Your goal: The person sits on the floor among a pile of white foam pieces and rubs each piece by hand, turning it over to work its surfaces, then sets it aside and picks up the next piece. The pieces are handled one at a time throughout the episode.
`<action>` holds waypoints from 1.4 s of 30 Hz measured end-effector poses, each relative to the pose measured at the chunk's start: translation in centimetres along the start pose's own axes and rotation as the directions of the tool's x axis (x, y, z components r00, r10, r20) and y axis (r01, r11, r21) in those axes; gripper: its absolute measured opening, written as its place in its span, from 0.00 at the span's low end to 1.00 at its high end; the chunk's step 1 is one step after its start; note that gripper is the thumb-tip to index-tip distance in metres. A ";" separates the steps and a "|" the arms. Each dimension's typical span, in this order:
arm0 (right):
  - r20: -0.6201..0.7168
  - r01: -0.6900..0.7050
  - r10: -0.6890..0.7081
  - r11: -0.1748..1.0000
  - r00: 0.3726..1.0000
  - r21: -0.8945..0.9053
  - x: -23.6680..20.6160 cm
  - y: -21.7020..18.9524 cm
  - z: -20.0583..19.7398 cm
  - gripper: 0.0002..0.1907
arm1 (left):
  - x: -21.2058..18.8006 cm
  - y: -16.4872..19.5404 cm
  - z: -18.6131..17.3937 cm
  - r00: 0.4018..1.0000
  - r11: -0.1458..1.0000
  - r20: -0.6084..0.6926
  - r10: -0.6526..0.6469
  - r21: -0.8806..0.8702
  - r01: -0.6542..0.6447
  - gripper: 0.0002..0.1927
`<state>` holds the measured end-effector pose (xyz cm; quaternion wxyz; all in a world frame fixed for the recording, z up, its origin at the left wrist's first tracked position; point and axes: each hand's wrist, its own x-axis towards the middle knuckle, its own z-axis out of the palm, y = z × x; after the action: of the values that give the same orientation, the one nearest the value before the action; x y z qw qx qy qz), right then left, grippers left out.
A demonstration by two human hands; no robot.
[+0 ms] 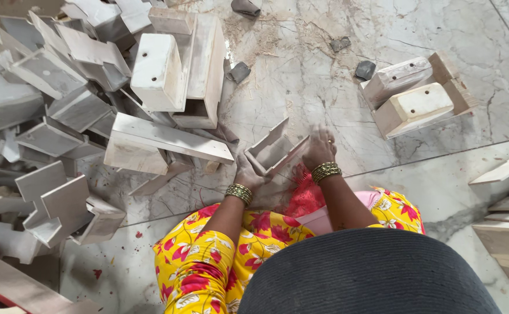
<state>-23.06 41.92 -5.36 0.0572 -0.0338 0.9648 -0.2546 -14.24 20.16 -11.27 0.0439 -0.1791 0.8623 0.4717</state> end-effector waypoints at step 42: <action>0.324 0.488 -0.612 0.781 0.721 0.389 -7.6 -2.1 4.5 0.45 | 0.9 -2.5 -0.5 0.989 0.984 0.123 0.086 0.148 -0.104 0.74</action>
<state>-14.84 38.57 -7.51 0.1953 -0.3691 0.8264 -0.3777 -14.15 18.28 -13.25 0.0849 -0.1061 0.8997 0.4149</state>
